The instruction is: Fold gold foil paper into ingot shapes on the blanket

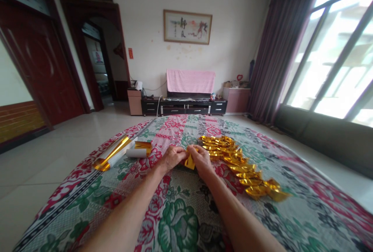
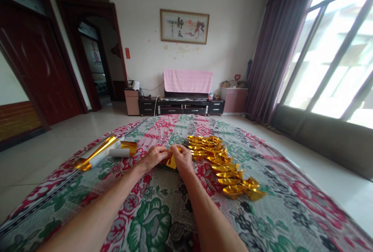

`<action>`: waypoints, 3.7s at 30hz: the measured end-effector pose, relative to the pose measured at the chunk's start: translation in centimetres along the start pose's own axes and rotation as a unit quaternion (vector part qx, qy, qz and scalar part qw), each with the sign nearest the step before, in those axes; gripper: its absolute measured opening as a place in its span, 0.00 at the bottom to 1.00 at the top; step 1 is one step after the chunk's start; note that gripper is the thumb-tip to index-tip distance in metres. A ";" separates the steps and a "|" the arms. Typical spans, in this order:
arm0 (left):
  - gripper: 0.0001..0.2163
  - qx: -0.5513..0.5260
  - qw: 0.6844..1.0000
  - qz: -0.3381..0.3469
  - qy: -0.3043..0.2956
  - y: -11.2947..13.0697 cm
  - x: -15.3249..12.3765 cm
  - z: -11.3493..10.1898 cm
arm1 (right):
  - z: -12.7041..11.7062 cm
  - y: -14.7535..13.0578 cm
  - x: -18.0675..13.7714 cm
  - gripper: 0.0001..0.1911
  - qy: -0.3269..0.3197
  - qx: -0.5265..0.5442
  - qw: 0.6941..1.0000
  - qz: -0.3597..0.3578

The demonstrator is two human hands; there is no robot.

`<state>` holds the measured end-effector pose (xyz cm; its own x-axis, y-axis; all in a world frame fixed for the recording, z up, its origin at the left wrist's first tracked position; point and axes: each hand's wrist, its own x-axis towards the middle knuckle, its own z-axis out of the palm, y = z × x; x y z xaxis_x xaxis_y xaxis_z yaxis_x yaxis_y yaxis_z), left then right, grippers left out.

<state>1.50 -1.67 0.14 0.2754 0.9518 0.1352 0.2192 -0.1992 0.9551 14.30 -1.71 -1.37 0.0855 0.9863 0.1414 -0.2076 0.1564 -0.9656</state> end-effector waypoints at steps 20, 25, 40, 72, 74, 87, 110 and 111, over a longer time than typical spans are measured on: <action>0.13 -0.038 0.999 0.004 -0.036 0.4 -0.4 -1.0 | 0.2 -2.1 -1.3 0.13 -0.035 0.001 0.999 0.039; 0.13 -0.075 0.997 -0.005 -0.028 0.4 -0.2 -1.0 | 0.1 -2.2 -1.3 0.09 -0.042 0.047 0.996 0.069; 0.15 -0.041 0.999 -0.005 -0.030 0.2 0.0 -1.3 | -0.5 -2.0 -1.1 0.16 -0.132 0.025 0.989 0.055; 0.17 -0.004 0.998 -0.043 -0.055 0.2 -0.2 -1.0 | 0.3 -1.2 -0.9 0.15 -0.001 0.052 0.998 -0.023; 0.16 0.001 0.998 -0.040 -0.056 0.3 -0.2 -1.0 | 0.3 -1.0 -0.7 0.15 0.009 0.054 0.998 -0.012; 0.18 -0.020 0.994 -0.061 -0.088 0.3 -0.4 -1.1 | -0.1 -1.0 0.1 0.18 0.037 0.044 0.998 -0.002; 0.13 -0.125 0.974 -0.071 -0.174 0.4 -0.8 -2.0 | -0.1 -1.1 0.4 0.18 0.056 0.031 0.997 -0.039; 0.15 -0.130 0.973 -0.074 -0.178 0.4 -0.8 -2.2 | -0.1 -1.0 0.4 0.18 0.058 0.022 0.997 -0.043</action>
<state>-0.68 -2.03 0.97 0.5748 0.8157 -0.0648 0.0492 0.0446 0.9978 14.65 -1.46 -0.38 0.2157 0.9569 0.1943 -0.2377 0.2444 -0.9401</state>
